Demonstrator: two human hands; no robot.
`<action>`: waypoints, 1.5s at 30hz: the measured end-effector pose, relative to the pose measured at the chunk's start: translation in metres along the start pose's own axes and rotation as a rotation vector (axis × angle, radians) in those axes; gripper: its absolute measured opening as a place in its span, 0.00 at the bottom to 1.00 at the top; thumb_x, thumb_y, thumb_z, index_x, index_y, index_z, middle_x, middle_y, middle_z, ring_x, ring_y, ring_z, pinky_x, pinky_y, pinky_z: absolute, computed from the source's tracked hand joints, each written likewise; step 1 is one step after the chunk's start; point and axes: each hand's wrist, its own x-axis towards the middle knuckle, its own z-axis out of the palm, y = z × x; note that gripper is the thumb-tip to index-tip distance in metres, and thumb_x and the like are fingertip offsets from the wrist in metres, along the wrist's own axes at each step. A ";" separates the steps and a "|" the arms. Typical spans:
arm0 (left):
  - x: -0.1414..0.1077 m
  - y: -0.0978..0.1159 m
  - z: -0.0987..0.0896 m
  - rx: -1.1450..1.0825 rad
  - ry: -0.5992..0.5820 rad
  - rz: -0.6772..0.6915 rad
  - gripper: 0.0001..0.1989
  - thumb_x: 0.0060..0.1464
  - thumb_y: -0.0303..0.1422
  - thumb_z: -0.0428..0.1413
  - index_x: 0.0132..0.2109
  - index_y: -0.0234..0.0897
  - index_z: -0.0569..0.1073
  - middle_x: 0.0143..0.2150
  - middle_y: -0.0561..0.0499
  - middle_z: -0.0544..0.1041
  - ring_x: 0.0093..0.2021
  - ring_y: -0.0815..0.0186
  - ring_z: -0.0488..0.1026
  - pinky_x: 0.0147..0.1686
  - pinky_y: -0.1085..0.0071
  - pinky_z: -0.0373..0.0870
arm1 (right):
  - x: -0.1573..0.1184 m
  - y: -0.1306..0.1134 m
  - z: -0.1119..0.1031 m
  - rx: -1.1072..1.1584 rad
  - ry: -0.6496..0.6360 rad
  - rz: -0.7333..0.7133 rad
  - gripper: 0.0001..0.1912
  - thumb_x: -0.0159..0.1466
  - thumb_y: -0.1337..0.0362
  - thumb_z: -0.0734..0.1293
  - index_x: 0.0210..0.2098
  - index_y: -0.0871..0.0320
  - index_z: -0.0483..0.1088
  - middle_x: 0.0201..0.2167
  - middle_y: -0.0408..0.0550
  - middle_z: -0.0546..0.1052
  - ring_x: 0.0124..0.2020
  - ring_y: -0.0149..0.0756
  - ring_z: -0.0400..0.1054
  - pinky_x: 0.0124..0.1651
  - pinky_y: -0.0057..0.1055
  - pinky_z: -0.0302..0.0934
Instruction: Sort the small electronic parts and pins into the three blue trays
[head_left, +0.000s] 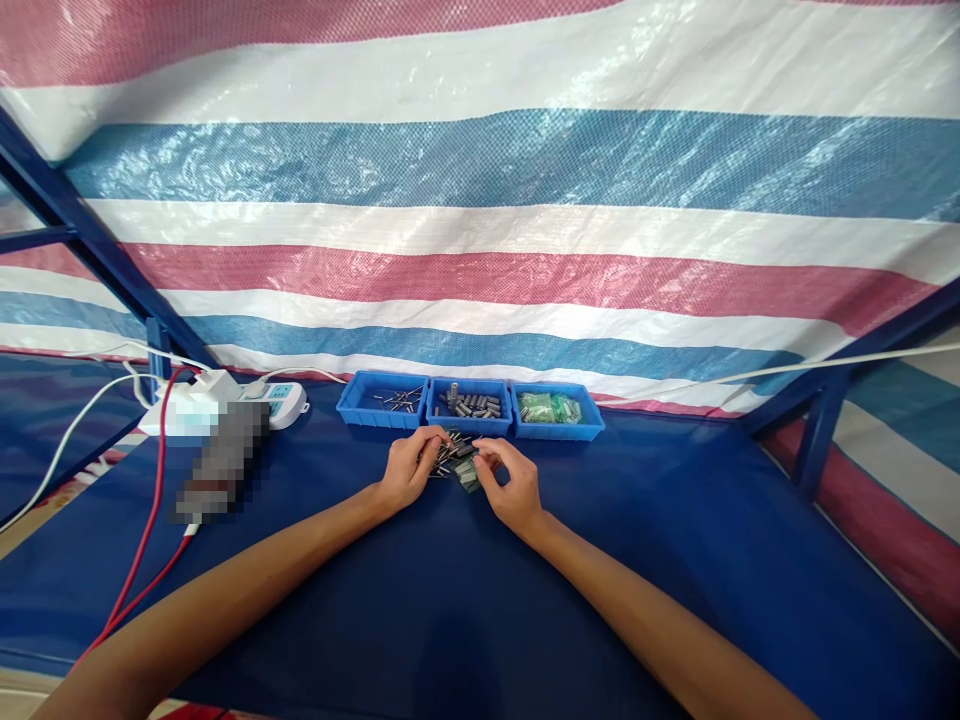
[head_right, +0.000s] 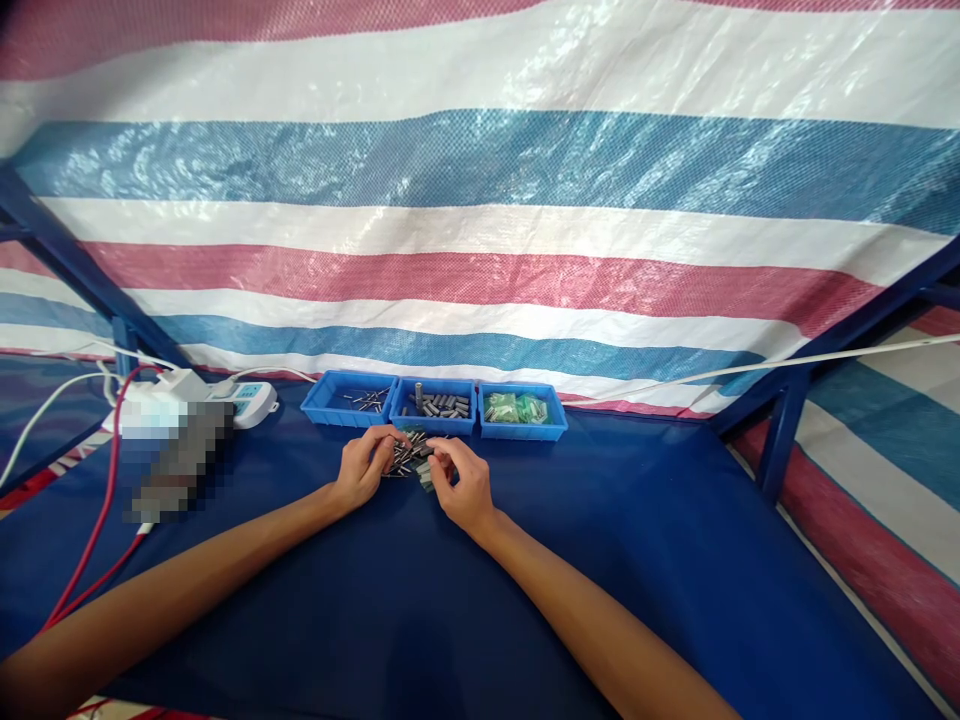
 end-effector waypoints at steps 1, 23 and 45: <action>0.000 0.000 0.000 0.001 -0.001 0.000 0.10 0.63 0.32 0.44 0.43 0.36 0.69 0.19 0.59 0.65 0.17 0.76 0.60 0.22 0.78 0.58 | 0.000 0.000 0.000 0.002 0.005 0.000 0.10 0.64 0.68 0.61 0.44 0.57 0.69 0.28 0.44 0.71 0.26 0.30 0.66 0.31 0.27 0.63; 0.001 0.003 -0.001 0.002 -0.025 -0.025 0.12 0.64 0.33 0.43 0.43 0.35 0.70 0.19 0.59 0.65 0.17 0.76 0.59 0.23 0.78 0.58 | 0.001 0.000 0.000 0.047 -0.002 0.011 0.10 0.65 0.68 0.60 0.44 0.57 0.69 0.31 0.46 0.72 0.26 0.29 0.66 0.30 0.27 0.62; 0.045 -0.001 -0.023 -0.204 0.475 -0.353 0.14 0.57 0.41 0.52 0.39 0.34 0.74 0.31 0.51 0.73 0.15 0.78 0.59 0.14 0.78 0.55 | 0.001 0.001 -0.002 -0.020 -0.025 -0.038 0.09 0.64 0.69 0.60 0.41 0.57 0.70 0.25 0.42 0.64 0.25 0.30 0.61 0.30 0.28 0.59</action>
